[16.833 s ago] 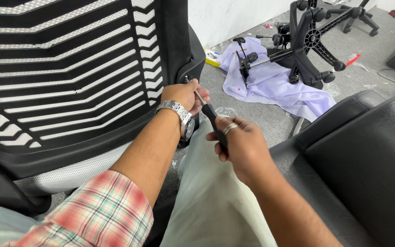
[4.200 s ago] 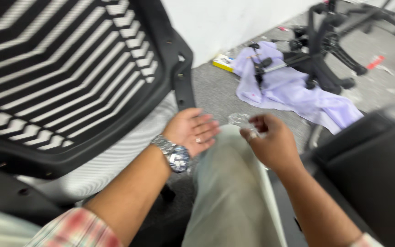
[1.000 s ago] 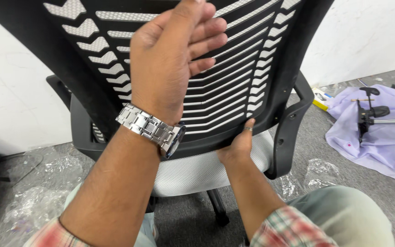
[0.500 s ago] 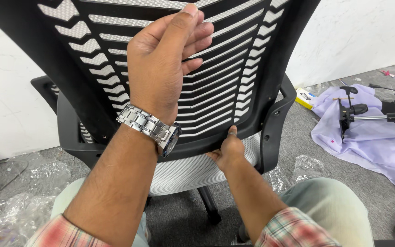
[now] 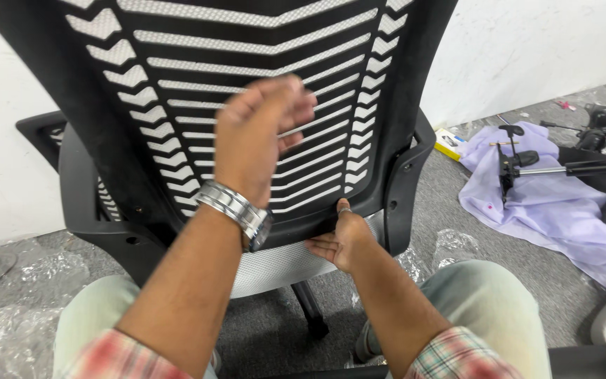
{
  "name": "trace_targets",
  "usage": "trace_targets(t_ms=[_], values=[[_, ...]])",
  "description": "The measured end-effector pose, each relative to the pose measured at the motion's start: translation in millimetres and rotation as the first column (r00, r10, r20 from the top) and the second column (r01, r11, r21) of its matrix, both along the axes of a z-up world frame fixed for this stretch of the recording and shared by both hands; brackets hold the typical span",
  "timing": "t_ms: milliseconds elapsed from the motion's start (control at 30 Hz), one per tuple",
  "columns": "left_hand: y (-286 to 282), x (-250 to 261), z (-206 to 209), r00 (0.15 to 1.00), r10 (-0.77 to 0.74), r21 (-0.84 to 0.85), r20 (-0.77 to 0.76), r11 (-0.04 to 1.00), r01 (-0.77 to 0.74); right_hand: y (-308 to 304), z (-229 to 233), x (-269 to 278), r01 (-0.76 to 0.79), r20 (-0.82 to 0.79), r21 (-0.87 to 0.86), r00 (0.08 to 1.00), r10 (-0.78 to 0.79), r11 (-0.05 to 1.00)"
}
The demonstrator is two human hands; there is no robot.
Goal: The person uses a screwdriver to tighten screws on the backrest of an office chair, securing the frame to the seat. They then attach an armrest to the chair and tighten its screws.
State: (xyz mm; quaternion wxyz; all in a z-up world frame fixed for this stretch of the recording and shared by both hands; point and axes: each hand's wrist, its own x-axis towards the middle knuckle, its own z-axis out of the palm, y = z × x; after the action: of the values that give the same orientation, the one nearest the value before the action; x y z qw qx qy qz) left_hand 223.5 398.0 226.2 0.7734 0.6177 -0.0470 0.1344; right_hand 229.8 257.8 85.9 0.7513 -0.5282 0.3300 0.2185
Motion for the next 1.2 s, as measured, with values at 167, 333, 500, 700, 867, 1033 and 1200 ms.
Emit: trace_targets(t_ms=[167,333,500,700,867,1033,1200], values=[[-22.8,-1.2,-54.2,0.935,-0.080,-0.002,-0.344,0.996,0.084,-10.3,-10.4,3.5,-0.113,-0.055,0.006,0.992,0.113,0.994],[-29.7,-1.6,-119.9,0.794,-0.133,-0.044,-0.593,0.990,0.132,-19.4,-8.6,5.8,-0.305,-0.048,-0.108,0.952,0.302,0.946],[-42.0,0.8,-173.3,0.550,-0.272,-0.270,-0.790,0.959,0.086,-43.2,-6.7,11.4,-0.429,-0.095,-0.262,0.903,0.419,0.865],[-67.2,2.8,-187.8,0.541,-0.429,-0.571,-0.724,0.812,-0.120,-111.1,2.9,20.4,-0.291,0.067,-0.518,0.923,0.378,0.804],[-83.5,7.0,-166.8,0.531,-0.351,-0.576,-0.771,0.740,-0.347,-142.6,15.4,36.8,0.131,0.459,-0.521,0.876,0.147,0.843],[-93.6,20.6,-153.4,0.484,-0.257,-0.486,-0.837,0.756,-0.438,-138.8,33.0,47.0,0.322,0.695,-0.566,0.682,0.229,0.758],[-92.5,17.9,-153.3,0.441,-0.201,-0.408,-0.875,0.796,-0.448,-141.3,73.1,57.0,0.155,0.302,-0.951,0.637,0.709,0.266]])
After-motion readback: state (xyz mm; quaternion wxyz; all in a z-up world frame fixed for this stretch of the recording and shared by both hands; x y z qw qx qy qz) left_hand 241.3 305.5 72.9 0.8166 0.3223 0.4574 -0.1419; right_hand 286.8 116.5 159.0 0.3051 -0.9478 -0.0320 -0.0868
